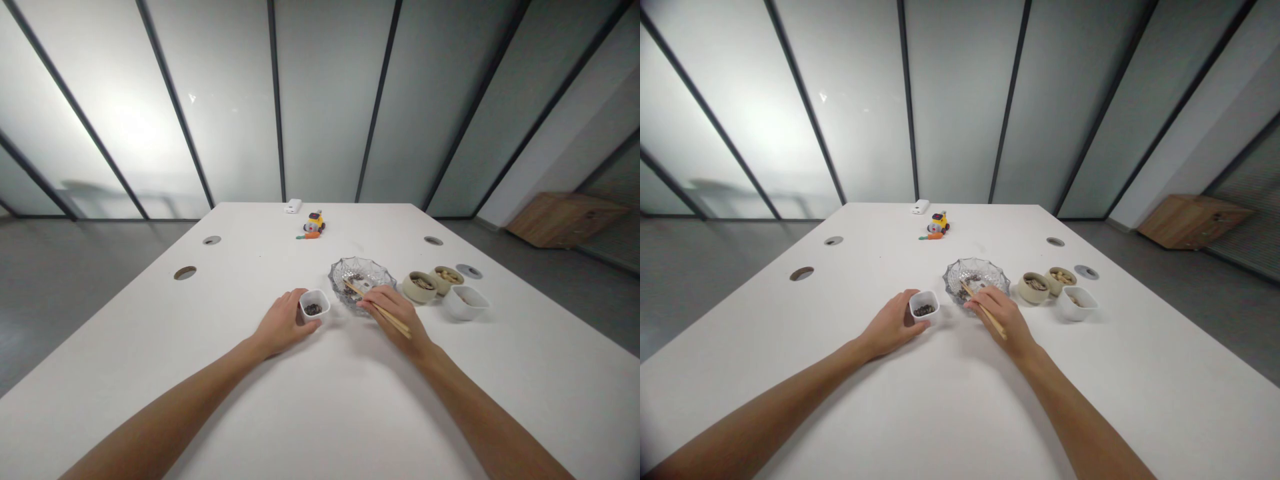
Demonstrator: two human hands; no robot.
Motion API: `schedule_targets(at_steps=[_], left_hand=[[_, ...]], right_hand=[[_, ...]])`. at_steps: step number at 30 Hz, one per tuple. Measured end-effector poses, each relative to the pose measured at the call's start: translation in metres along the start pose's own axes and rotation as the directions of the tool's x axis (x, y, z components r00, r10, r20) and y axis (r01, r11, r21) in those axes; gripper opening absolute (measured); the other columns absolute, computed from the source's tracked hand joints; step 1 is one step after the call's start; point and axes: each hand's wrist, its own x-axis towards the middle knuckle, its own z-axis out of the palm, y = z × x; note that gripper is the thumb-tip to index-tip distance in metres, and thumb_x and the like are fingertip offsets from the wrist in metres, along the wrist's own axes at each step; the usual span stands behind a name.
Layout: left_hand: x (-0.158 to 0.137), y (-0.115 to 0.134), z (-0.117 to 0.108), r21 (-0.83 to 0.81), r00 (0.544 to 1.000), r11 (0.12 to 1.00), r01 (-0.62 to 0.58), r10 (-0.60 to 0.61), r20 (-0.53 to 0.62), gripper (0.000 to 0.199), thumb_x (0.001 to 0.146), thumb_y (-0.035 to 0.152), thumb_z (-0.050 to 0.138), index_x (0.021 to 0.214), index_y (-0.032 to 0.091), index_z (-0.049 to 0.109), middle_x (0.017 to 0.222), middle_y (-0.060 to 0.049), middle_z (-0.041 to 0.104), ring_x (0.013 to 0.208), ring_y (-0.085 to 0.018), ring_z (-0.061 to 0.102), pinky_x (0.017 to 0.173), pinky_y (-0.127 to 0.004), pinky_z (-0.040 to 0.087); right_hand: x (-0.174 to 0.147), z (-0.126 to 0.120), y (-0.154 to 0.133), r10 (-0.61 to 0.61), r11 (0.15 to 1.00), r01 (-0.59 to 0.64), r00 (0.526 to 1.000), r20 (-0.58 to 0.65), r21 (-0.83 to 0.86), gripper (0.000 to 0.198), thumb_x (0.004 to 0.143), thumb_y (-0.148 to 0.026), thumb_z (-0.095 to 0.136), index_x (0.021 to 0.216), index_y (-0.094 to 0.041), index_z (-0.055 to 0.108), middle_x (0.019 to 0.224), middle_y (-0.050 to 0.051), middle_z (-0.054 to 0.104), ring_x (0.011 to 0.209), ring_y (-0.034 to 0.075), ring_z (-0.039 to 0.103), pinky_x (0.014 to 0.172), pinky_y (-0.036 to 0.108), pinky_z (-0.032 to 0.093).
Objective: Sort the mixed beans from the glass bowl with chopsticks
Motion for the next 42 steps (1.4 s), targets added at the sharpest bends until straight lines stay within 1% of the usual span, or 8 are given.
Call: schedule_targets(at_steps=[8, 13, 18, 24, 27, 30, 34, 42], left_hand=[[0.000, 0.002, -0.001, -0.001, 1.000, 1.000, -0.010, 0.010, -0.001, 0.045, 0.085, 0.042, 0.072, 0.123, 0.023, 0.059, 0.114, -0.008, 0.070, 0.094, -0.027, 0.067, 0.082, -0.040, 0.052], [0.000, 0.003, -0.002, -0.003, 1.000, 1.000, -0.010, 0.010, -0.006, 0.046, 0.084, 0.043, 0.074, 0.122, 0.023, 0.060, 0.116, -0.008, 0.070, 0.096, -0.028, 0.068, 0.083, -0.040, 0.052], [-0.001, 0.003, -0.002, -0.002, 1.000, 1.000, -0.005, 0.005, -0.001, 0.044, 0.085, 0.043, 0.073, 0.121, 0.023, 0.060, 0.116, -0.008, 0.070, 0.099, -0.029, 0.067, 0.085, -0.041, 0.051], [-0.001, 0.003, -0.002, -0.006, 1.000, 1.000, -0.005, 0.005, -0.012, 0.045, 0.084, 0.039, 0.073, 0.123, 0.023, 0.059, 0.111, -0.007, 0.071, 0.099, -0.028, 0.066, 0.086, -0.041, 0.051], [-0.001, 0.002, -0.001, -0.005, 1.000, 1.000, -0.005, 0.005, -0.012, 0.045, 0.083, 0.041, 0.074, 0.122, 0.023, 0.059, 0.111, -0.007, 0.071, 0.100, -0.029, 0.066, 0.087, -0.041, 0.051], [-0.001, 0.000, -0.001, -0.010, 1.000, 1.000, -0.003, 0.003, 0.004, 0.046, 0.084, 0.043, 0.073, 0.122, 0.023, 0.059, 0.110, -0.007, 0.071, 0.097, -0.029, 0.067, 0.085, -0.041, 0.051], [-0.001, 0.001, -0.002, -0.002, 1.000, 1.000, -0.006, 0.006, -0.001, 0.045, 0.084, 0.042, 0.073, 0.122, 0.022, 0.059, 0.112, -0.008, 0.071, 0.098, -0.028, 0.067, 0.085, -0.041, 0.051], [-0.001, 0.002, -0.002, 0.013, 1.000, 1.000, -0.007, 0.007, 0.003, 0.046, 0.085, 0.041, 0.074, 0.124, 0.022, 0.058, 0.115, -0.008, 0.070, 0.101, -0.029, 0.066, 0.087, -0.041, 0.050]], right_hand=[[0.001, 0.000, -0.004, -0.004, 0.999, 0.006, 0.999, 0.036, -0.054, 0.012, 0.101, -0.026, 0.061, 0.096, -0.023, 0.071, 0.095, 0.006, 0.072, 0.084, 0.019, 0.069, 0.077, 0.031, 0.055], [0.003, -0.005, -0.002, -0.017, 0.999, 0.011, 0.990, -0.140, -0.042, 0.007, 0.098, -0.023, 0.066, 0.095, -0.023, 0.073, 0.095, 0.006, 0.073, 0.084, 0.019, 0.070, 0.075, 0.031, 0.056], [0.012, -0.022, -0.023, 0.039, 0.998, -0.055, 0.942, -0.335, -0.038, 0.008, 0.096, -0.026, 0.069, 0.090, -0.025, 0.075, 0.087, 0.004, 0.075, 0.081, 0.019, 0.070, 0.075, 0.033, 0.057], [0.014, -0.020, -0.043, 0.195, 0.978, -0.173, 0.956, -0.220, 0.118, 0.021, 0.098, -0.038, 0.065, 0.084, -0.026, 0.074, 0.082, 0.003, 0.075, 0.077, 0.020, 0.070, 0.070, 0.033, 0.056], [0.011, -0.015, -0.032, 0.252, 0.968, -0.243, 0.931, -0.265, 0.066, 0.024, 0.099, -0.041, 0.063, 0.085, -0.025, 0.073, 0.082, 0.004, 0.073, 0.076, 0.021, 0.068, 0.070, 0.035, 0.056], [0.006, -0.010, -0.014, 0.230, 0.970, -0.243, 0.930, -0.288, -0.012, 0.021, 0.098, -0.041, 0.065, 0.089, -0.024, 0.073, 0.085, 0.005, 0.073, 0.078, 0.021, 0.068, 0.073, 0.036, 0.056], [-0.002, -0.002, 0.005, 0.175, 0.984, -0.180, 0.959, -0.223, -0.004, 0.018, 0.099, -0.038, 0.065, 0.092, -0.023, 0.073, 0.090, 0.005, 0.074, 0.082, 0.021, 0.069, 0.078, 0.037, 0.058], [-0.001, 0.005, 0.009, 0.160, 0.987, -0.159, 0.978, -0.133, 0.021, 0.022, 0.100, -0.038, 0.062, 0.093, -0.023, 0.075, 0.093, 0.007, 0.074, 0.086, 0.021, 0.070, 0.078, 0.036, 0.058]])
